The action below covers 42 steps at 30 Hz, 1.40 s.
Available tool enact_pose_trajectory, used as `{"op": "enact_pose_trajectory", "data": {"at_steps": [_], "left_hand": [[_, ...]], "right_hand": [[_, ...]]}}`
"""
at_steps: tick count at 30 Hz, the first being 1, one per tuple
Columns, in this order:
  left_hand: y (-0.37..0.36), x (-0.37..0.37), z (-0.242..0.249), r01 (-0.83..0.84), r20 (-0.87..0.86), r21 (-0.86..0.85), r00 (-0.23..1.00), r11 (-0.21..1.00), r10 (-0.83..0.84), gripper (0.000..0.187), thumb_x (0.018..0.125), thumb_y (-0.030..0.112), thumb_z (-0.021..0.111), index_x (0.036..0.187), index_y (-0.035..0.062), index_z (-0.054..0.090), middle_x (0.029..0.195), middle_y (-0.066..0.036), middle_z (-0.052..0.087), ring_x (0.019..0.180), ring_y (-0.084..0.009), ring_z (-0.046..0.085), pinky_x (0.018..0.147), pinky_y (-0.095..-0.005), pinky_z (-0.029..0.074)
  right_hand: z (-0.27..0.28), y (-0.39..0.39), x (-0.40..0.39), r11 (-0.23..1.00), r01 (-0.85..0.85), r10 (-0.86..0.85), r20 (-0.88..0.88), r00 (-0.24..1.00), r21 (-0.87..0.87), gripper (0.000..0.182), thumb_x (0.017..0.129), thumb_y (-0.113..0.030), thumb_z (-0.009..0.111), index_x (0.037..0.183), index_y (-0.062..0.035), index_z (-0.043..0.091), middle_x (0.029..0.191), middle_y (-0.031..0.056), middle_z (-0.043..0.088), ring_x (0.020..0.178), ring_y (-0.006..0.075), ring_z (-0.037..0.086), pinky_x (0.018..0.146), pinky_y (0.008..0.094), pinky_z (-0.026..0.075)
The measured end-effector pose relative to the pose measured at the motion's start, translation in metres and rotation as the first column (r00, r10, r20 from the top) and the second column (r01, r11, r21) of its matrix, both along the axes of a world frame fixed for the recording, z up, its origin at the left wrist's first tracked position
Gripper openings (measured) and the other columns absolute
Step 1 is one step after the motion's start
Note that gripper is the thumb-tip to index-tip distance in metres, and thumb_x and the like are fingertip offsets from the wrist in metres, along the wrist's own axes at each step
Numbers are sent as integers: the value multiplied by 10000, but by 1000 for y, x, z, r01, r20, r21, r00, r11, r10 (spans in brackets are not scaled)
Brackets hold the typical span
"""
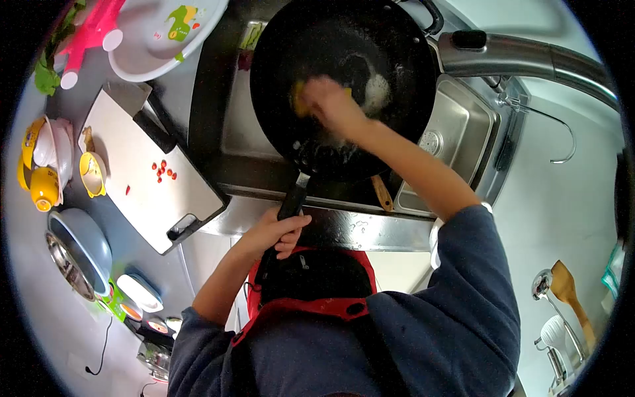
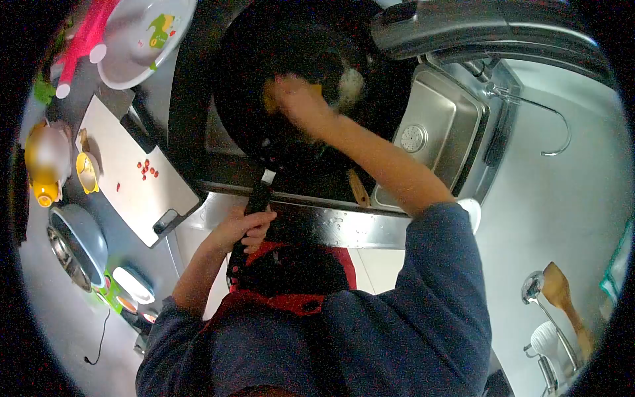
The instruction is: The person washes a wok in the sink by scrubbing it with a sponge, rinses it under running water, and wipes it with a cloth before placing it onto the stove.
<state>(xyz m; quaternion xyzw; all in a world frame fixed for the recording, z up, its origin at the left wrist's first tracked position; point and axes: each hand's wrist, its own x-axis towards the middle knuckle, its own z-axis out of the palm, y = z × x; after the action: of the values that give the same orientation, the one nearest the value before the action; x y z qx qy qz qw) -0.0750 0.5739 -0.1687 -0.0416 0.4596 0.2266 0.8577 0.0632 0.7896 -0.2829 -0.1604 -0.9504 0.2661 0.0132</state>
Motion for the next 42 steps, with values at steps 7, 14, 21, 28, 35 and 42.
{"op": "enact_pose_trajectory", "data": {"at_steps": [7,14,21,28,35,42], "left_hand": [[1,-3,-4,18,8,-26,1000,999,-18,240,883,216,616,820,91,420,519,39,360,375,-55,349,327,-240,293],[1,-3,-5,43,-15,0,999,999,-43,254,881,217,620,787,97,417,513,43,358,377,-60,353,337,-245,305],[-1,-7,-1,43,-72,-49,996,998,-47,246,874,223,629,810,93,430,512,48,353,385,-57,353,343,-244,303],[1,-9,1,29,-46,-17,998,999,-30,231,873,220,630,835,96,439,520,53,358,387,-56,347,348,-239,294],[0,-8,4,6,-43,5,999,1000,-6,238,878,229,625,827,92,438,525,52,371,392,-42,348,343,-222,286],[-5,-8,-4,29,-83,16,996,999,-28,256,869,225,634,782,104,426,528,51,380,397,-42,373,343,-221,313]], "right_hand": [[-8,-25,-31,951,292,-308,-325,894,-100,261,688,-2,680,925,-37,577,1014,145,572,984,350,552,827,413,485],[-22,-5,-63,918,369,-387,-532,753,-145,260,711,76,579,950,-24,578,954,178,560,943,360,545,793,399,461],[-32,72,-62,899,363,-220,-466,857,244,401,646,67,566,993,-124,629,1098,102,560,1075,351,475,913,464,422],[-36,76,-4,856,507,-396,-501,770,103,248,712,71,624,934,-38,630,975,114,601,949,322,543,822,393,431],[-13,43,-23,853,521,-452,-478,753,14,167,703,29,646,859,-22,615,839,143,555,827,351,531,707,404,454],[-22,36,-14,922,357,-283,-366,886,152,190,699,25,656,878,-15,605,931,154,566,881,335,539,751,397,474]]}}
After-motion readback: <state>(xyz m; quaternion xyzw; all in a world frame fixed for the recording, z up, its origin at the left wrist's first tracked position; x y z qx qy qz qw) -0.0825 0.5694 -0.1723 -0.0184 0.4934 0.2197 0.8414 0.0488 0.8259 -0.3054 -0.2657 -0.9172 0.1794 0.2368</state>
